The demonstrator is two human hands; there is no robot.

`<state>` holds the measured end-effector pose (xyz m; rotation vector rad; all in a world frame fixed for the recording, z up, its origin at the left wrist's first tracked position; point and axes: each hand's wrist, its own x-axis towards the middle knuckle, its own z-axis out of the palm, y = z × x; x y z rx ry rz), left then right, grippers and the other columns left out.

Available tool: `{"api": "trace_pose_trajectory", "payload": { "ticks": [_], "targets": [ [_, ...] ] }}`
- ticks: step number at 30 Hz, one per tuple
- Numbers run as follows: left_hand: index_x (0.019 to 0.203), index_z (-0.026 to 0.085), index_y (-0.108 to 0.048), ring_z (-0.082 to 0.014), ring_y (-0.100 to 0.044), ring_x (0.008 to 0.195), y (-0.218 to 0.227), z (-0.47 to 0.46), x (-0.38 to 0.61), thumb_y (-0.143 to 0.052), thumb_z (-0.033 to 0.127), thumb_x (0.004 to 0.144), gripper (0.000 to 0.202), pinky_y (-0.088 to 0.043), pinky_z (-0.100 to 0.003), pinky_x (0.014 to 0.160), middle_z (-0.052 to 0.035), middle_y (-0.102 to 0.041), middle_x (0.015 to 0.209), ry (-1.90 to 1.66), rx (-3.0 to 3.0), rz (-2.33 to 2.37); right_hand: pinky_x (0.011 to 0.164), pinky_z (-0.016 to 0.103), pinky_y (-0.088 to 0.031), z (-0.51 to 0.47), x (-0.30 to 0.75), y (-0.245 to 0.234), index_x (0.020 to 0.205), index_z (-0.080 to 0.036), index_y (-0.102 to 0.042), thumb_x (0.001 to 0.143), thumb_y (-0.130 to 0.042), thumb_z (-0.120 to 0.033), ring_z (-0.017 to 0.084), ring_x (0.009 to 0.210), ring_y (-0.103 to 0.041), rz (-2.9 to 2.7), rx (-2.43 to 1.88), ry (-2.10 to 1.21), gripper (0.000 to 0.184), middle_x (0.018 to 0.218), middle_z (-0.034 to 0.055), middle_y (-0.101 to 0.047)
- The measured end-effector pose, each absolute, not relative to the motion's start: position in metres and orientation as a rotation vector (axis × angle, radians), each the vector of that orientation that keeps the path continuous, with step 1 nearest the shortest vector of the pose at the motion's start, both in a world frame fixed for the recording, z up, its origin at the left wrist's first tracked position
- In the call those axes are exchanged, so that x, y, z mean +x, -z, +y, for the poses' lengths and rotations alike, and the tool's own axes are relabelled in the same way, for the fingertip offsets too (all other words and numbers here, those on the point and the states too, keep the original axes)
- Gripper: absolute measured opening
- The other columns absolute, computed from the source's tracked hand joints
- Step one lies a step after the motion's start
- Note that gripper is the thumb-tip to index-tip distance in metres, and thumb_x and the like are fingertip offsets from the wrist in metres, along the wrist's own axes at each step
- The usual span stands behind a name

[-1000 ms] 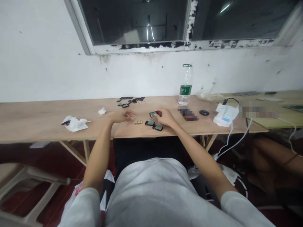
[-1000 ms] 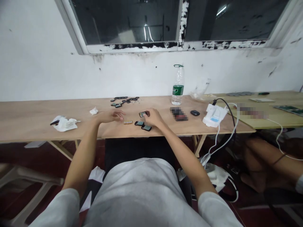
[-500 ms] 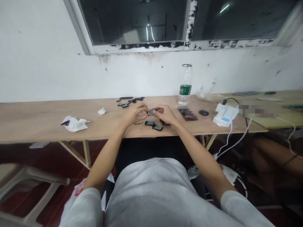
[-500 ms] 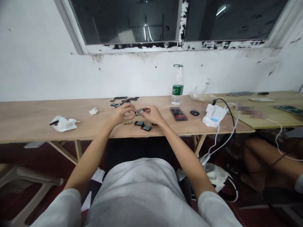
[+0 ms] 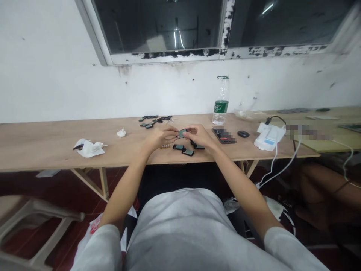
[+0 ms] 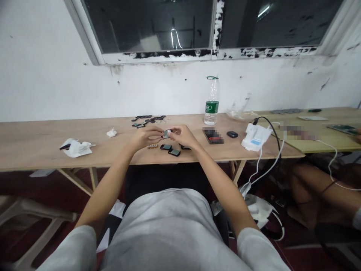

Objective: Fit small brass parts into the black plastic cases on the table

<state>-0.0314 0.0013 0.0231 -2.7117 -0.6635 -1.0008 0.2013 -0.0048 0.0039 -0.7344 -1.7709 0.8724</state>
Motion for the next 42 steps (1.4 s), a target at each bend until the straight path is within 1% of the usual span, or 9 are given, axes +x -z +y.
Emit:
{"api": "trace_pose_trajectory", "payload": {
  "ticks": [6,15,21,24,28,32,34,37,42],
  "targets": [
    [0.101,0.021,-0.077,-0.0212,-0.071,0.097,-0.022,-0.001,-0.031,-0.063,0.030,0.093,0.019,-0.057,-0.033,0.089,-0.0104,-0.075,0.108,1.069,-2.713,-0.659,0.069,0.028,-0.058,-0.003,0.203,-0.004,0.090,-0.016,-0.075,0.080,-0.076,-0.036,0.017,0.073,-0.069,-1.755,-0.715,-0.931,0.023,0.087,0.0060,-0.075],
    [0.109,0.019,-0.076,-0.0209,-0.070,0.104,-0.019,0.005,-0.031,-0.062,0.028,0.095,0.021,-0.056,-0.034,0.096,-0.0107,-0.075,0.111,1.105,-2.674,-0.597,0.070,0.028,-0.058,-0.005,0.202,-0.006,0.089,-0.015,-0.074,0.079,-0.078,-0.037,0.017,0.074,-0.069,-1.670,-0.732,-0.968,0.025,0.089,0.0067,-0.075],
    [0.108,0.018,-0.075,-0.0214,-0.070,0.106,-0.019,0.006,-0.027,-0.064,0.033,0.094,0.023,-0.056,-0.034,0.095,-0.0120,-0.073,0.115,1.104,-2.668,-0.582,0.068,0.028,-0.056,-0.002,0.202,-0.004,0.088,-0.015,-0.073,0.078,-0.079,-0.038,0.016,0.070,-0.067,-1.643,-0.716,-0.978,0.026,0.086,0.0059,-0.074],
    [0.107,0.018,-0.075,-0.0211,-0.070,0.105,-0.020,0.004,-0.026,-0.062,0.034,0.096,0.023,-0.056,-0.034,0.095,-0.0110,-0.075,0.113,1.106,-2.669,-0.621,0.068,0.029,-0.056,-0.002,0.200,-0.003,0.092,-0.015,-0.072,0.080,-0.077,-0.035,0.016,0.069,-0.066,-1.663,-0.737,-0.978,0.024,0.086,0.0057,-0.072],
    [0.108,0.018,-0.074,-0.0229,-0.069,0.109,-0.023,0.005,-0.030,-0.056,0.036,0.099,0.027,-0.053,-0.037,0.099,-0.0100,-0.075,0.112,1.131,-2.675,-0.739,0.064,0.027,-0.052,-0.001,0.200,-0.001,0.103,-0.018,-0.065,0.083,-0.068,-0.028,0.014,0.067,-0.063,-1.695,-0.768,-0.881,0.022,0.082,0.0015,-0.066],
    [0.106,0.017,-0.073,-0.0230,-0.071,0.098,-0.026,0.012,-0.044,-0.052,0.039,0.099,0.031,-0.056,-0.036,0.089,-0.0093,-0.076,0.106,1.155,-2.708,-1.002,0.061,0.026,-0.046,0.007,0.201,0.007,0.105,-0.021,-0.058,0.085,-0.057,-0.022,0.014,0.065,-0.058,-1.764,-0.886,-0.694,0.020,0.079,-0.0022,-0.059],
    [0.102,0.017,-0.073,-0.0227,-0.071,0.094,-0.027,0.016,-0.055,-0.051,0.040,0.098,0.032,-0.056,-0.034,0.086,-0.0092,-0.076,0.104,1.124,-2.758,-1.128,0.064,0.026,-0.044,0.013,0.202,0.013,0.102,-0.021,-0.058,0.085,-0.055,-0.020,0.015,0.066,-0.056,-1.834,-0.965,-0.574,0.018,0.078,-0.0023,-0.059],
    [0.097,0.016,-0.072,-0.0218,-0.071,0.089,-0.026,0.023,-0.071,-0.050,0.045,0.097,0.036,-0.057,-0.034,0.084,-0.0087,-0.075,0.099,1.064,-2.899,-1.286,0.069,0.027,-0.043,0.020,0.204,0.023,0.099,-0.020,-0.061,0.085,-0.056,-0.020,0.016,0.071,-0.055,-1.898,-1.071,-0.428,0.015,0.079,-0.0008,-0.061],
    [0.095,0.014,-0.068,-0.0222,-0.071,0.083,-0.023,0.032,-0.094,-0.056,0.055,0.091,0.043,-0.059,-0.037,0.081,-0.0084,-0.073,0.088,1.046,-3.058,-1.492,0.068,0.026,-0.044,0.025,0.204,0.033,0.101,-0.018,-0.065,0.085,-0.060,-0.022,0.016,0.072,-0.058,-1.929,-1.168,-0.340,0.017,0.081,0.0020,-0.066]
  ]
}}
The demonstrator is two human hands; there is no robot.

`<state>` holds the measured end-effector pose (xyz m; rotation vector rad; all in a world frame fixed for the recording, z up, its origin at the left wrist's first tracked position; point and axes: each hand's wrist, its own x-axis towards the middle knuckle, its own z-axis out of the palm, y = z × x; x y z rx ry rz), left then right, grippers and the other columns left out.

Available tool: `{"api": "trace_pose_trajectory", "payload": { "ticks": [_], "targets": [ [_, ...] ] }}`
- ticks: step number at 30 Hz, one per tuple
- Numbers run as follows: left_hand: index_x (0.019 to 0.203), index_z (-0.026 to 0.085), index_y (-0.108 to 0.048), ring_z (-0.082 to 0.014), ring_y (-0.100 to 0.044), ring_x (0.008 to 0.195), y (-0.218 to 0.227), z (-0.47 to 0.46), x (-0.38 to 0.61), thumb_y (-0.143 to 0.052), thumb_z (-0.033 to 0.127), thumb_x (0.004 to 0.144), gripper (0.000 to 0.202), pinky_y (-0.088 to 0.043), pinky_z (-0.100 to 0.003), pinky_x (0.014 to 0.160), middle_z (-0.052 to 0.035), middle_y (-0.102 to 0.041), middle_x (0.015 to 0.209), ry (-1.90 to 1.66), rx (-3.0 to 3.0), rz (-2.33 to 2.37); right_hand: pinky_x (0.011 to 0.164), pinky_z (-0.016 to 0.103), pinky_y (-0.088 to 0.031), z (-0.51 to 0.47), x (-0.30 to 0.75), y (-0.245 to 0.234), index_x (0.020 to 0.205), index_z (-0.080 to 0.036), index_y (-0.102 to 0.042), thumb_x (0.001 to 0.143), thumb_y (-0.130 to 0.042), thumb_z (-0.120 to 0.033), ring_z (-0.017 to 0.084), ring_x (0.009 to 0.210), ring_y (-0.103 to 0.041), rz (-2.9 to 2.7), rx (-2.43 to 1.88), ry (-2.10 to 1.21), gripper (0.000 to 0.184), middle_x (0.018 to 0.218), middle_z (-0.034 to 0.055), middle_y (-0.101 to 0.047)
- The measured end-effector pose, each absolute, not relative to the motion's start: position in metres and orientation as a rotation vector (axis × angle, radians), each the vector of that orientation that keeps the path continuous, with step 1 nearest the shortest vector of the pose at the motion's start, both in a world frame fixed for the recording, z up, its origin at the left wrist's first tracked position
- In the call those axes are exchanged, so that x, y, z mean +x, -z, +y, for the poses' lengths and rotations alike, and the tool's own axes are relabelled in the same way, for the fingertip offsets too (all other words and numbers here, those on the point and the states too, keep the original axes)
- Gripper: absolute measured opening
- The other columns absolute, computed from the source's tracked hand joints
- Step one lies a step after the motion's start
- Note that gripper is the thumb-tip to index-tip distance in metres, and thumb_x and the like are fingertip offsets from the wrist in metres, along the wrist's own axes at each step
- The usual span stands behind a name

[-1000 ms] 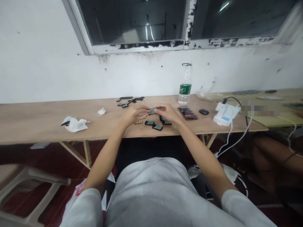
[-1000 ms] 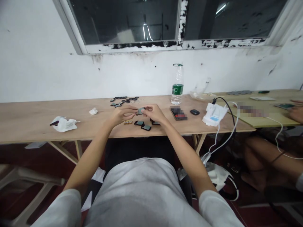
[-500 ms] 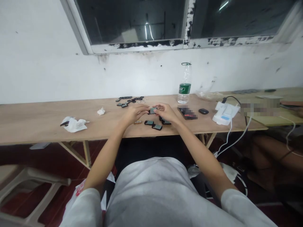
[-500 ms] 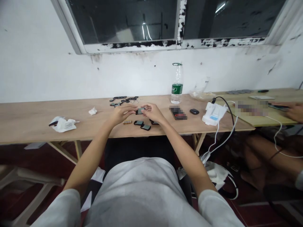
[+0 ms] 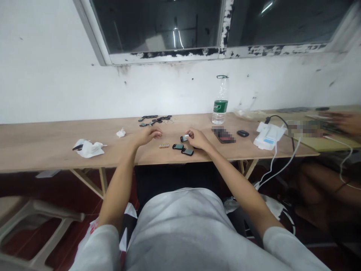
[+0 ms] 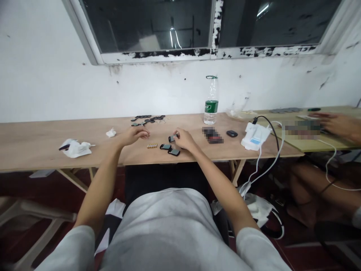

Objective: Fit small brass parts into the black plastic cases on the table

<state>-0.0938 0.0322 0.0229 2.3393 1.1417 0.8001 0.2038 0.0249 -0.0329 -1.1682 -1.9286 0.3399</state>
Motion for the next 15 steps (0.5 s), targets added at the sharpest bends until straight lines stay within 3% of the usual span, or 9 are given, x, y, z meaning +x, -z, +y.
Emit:
{"api": "trace_pose_trajectory", "payload": {
  "ticks": [5,9,15],
  "targets": [
    [0.096,0.016,-0.068,-0.0238,-0.070,0.088,-0.020,0.040,-0.109,-0.064,0.056,0.084,0.042,-0.057,-0.038,0.083,-0.0085,-0.073,0.093,-0.710,2.340,1.177,0.075,0.028,-0.047,0.026,0.201,0.036,0.107,-0.017,-0.070,0.087,-0.060,-0.022,0.019,0.079,-0.063,-2.009,-1.200,-0.284,0.022,0.091,0.0059,-0.073],
    [0.104,0.017,-0.067,-0.0245,-0.070,0.089,-0.018,0.045,-0.118,-0.076,0.047,0.071,0.045,-0.056,-0.036,0.082,-0.0086,-0.073,0.103,-0.603,2.365,1.292,0.086,0.031,-0.049,0.025,0.200,0.035,0.112,-0.016,-0.072,0.088,-0.061,-0.021,0.022,0.094,-0.066,-2.063,-1.192,-0.215,0.027,0.108,0.0094,-0.075],
    [0.113,0.015,-0.065,-0.0246,-0.069,0.090,-0.015,0.045,-0.116,-0.080,0.035,0.063,0.056,-0.056,-0.033,0.079,-0.0094,-0.073,0.097,-0.383,2.305,1.304,0.099,0.034,-0.047,0.025,0.199,0.037,0.119,-0.015,-0.072,0.087,-0.062,-0.022,0.026,0.110,-0.065,-2.145,-1.214,-0.149,0.034,0.121,0.0119,-0.072]
  ]
}}
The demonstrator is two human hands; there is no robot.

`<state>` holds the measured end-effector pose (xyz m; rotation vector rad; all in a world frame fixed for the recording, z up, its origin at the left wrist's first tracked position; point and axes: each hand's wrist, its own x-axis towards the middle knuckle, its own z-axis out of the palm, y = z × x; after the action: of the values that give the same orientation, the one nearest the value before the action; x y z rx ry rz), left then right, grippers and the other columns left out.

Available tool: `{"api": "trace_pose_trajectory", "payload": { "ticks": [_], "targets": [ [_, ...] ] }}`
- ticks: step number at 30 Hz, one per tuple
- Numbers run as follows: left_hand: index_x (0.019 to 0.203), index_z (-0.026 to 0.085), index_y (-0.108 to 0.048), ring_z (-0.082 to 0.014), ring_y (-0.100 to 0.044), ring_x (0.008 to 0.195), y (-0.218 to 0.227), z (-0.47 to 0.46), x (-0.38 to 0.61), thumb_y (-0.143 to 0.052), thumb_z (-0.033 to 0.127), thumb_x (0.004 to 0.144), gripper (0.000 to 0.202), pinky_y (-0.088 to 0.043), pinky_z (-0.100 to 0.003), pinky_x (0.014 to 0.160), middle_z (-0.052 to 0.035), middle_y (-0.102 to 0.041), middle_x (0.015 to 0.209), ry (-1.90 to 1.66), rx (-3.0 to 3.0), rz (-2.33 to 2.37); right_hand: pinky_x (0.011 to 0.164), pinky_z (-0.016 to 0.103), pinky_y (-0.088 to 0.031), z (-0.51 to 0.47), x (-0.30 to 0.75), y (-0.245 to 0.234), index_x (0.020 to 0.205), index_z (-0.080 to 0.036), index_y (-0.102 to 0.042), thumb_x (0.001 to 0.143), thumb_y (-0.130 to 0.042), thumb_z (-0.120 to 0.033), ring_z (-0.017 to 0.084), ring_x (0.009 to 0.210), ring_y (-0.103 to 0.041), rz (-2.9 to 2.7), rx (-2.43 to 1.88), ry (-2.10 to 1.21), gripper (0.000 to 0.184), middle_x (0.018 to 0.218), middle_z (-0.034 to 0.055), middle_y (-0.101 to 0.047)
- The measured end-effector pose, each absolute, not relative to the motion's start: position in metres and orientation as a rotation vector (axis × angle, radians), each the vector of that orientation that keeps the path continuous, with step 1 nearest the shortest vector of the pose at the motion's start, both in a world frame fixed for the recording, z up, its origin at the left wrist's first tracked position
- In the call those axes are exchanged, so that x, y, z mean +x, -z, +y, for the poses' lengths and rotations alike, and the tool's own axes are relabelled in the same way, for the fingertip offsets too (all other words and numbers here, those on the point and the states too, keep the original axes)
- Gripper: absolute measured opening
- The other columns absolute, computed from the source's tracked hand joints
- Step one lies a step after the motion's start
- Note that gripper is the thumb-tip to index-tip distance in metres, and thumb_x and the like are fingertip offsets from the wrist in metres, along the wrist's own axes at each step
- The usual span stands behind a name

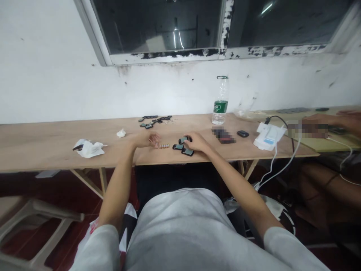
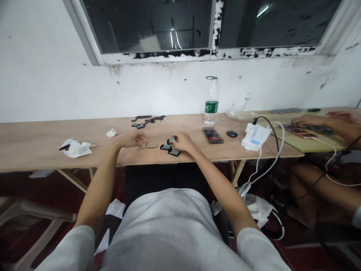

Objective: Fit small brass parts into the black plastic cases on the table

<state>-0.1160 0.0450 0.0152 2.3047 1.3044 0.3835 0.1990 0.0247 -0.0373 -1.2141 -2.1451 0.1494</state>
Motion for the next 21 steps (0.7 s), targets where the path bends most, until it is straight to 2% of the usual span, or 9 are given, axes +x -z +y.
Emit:
{"api": "trace_pose_trajectory", "payload": {
  "ticks": [4,7,9,12,14,15,17,19,21],
  "targets": [
    [0.110,0.015,-0.067,-0.0246,-0.070,0.089,-0.014,0.044,-0.110,-0.078,0.032,0.063,0.052,-0.055,-0.031,0.076,-0.0101,-0.074,0.100,-0.269,2.302,1.306,0.106,0.040,-0.043,0.026,0.199,0.038,0.121,-0.014,-0.071,0.087,-0.063,-0.021,0.029,0.117,-0.061,-2.149,-1.195,-0.149,0.036,0.124,0.0150,-0.070],
    [0.110,0.014,-0.068,-0.0241,-0.070,0.089,-0.012,0.047,-0.110,-0.080,0.032,0.061,0.053,-0.055,-0.031,0.077,-0.0105,-0.074,0.100,-0.272,2.313,1.321,0.104,0.040,-0.045,0.013,0.203,0.019,0.122,-0.013,-0.069,0.087,-0.063,-0.016,0.026,0.114,-0.062,-2.123,-1.050,-0.294,0.036,0.125,0.0155,-0.068],
    [0.111,0.014,-0.068,-0.0236,-0.070,0.088,-0.011,0.049,-0.111,-0.082,0.033,0.061,0.056,-0.056,-0.031,0.077,-0.0106,-0.075,0.099,-0.284,2.313,1.310,0.099,0.036,-0.048,-0.008,0.205,-0.002,0.129,-0.016,-0.065,0.088,-0.063,-0.015,0.022,0.112,-0.063,-2.253,-0.826,-0.585,0.041,0.127,0.0130,-0.067],
    [0.114,0.015,-0.068,-0.0243,-0.071,0.086,-0.009,0.050,-0.114,-0.085,0.034,0.058,0.061,-0.057,-0.035,0.077,-0.0117,-0.075,0.097,-0.352,2.271,1.273,0.091,0.030,-0.051,-0.053,0.199,-0.026,0.129,-0.020,-0.065,0.082,-0.073,-0.017,0.019,0.104,-0.067,-2.655,-0.394,-1.342,0.047,0.118,0.0080,-0.071],
    [0.115,0.015,-0.067,-0.0252,-0.071,0.085,-0.010,0.050,-0.117,-0.086,0.033,0.057,0.064,-0.057,-0.038,0.078,-0.0123,-0.074,0.097,-0.400,2.203,1.254,0.085,0.027,-0.051,-0.078,0.182,-0.023,0.124,-0.020,-0.069,0.079,-0.075,-0.014,0.019,0.097,-0.070,-2.774,-0.237,-1.749,0.045,0.107,0.0061,-0.074],
    [0.116,0.016,-0.066,-0.0254,-0.071,0.085,-0.011,0.049,-0.119,-0.087,0.033,0.057,0.065,-0.058,-0.039,0.078,-0.0123,-0.074,0.098,-0.414,2.170,1.247,0.082,0.026,-0.051,-0.086,0.169,-0.013,0.120,-0.019,-0.070,0.080,-0.072,-0.011,0.019,0.094,-0.070,-2.833,-0.162,-1.822,0.041,0.103,0.0047,-0.074],
    [0.118,0.016,-0.065,-0.0256,-0.072,0.087,-0.013,0.046,-0.123,-0.086,0.034,0.058,0.066,-0.058,-0.040,0.080,-0.0120,-0.074,0.099,-0.430,2.149,1.246,0.074,0.025,-0.050,-0.091,0.141,0.016,0.105,-0.017,-0.074,0.076,-0.065,-0.001,0.016,0.079,-0.068,-3.000,-0.209,-1.730,0.034,0.088,0.0007,-0.072],
    [0.118,0.017,-0.066,-0.0258,-0.072,0.088,-0.016,0.042,-0.127,-0.086,0.036,0.060,0.064,-0.057,-0.039,0.081,-0.0114,-0.074,0.100,-0.453,2.181,1.270,0.066,0.025,-0.047,-0.079,0.115,0.050,0.085,-0.016,-0.075,0.066,-0.065,0.005,0.017,0.068,-0.064,-3.157,-0.522,-1.419,0.030,0.072,-0.0017,-0.068],
    [0.117,0.016,-0.066,-0.0263,-0.072,0.088,-0.019,0.039,-0.128,-0.084,0.035,0.061,0.062,-0.057,-0.037,0.079,-0.0104,-0.074,0.097,-0.465,2.205,1.306,0.064,0.028,-0.047,-0.057,0.100,0.077,0.064,-0.014,-0.070,0.061,-0.069,0.006,0.019,0.065,-0.062,-3.049,-0.985,-1.152,0.020,0.061,0.0000,-0.064]
  ]
}}
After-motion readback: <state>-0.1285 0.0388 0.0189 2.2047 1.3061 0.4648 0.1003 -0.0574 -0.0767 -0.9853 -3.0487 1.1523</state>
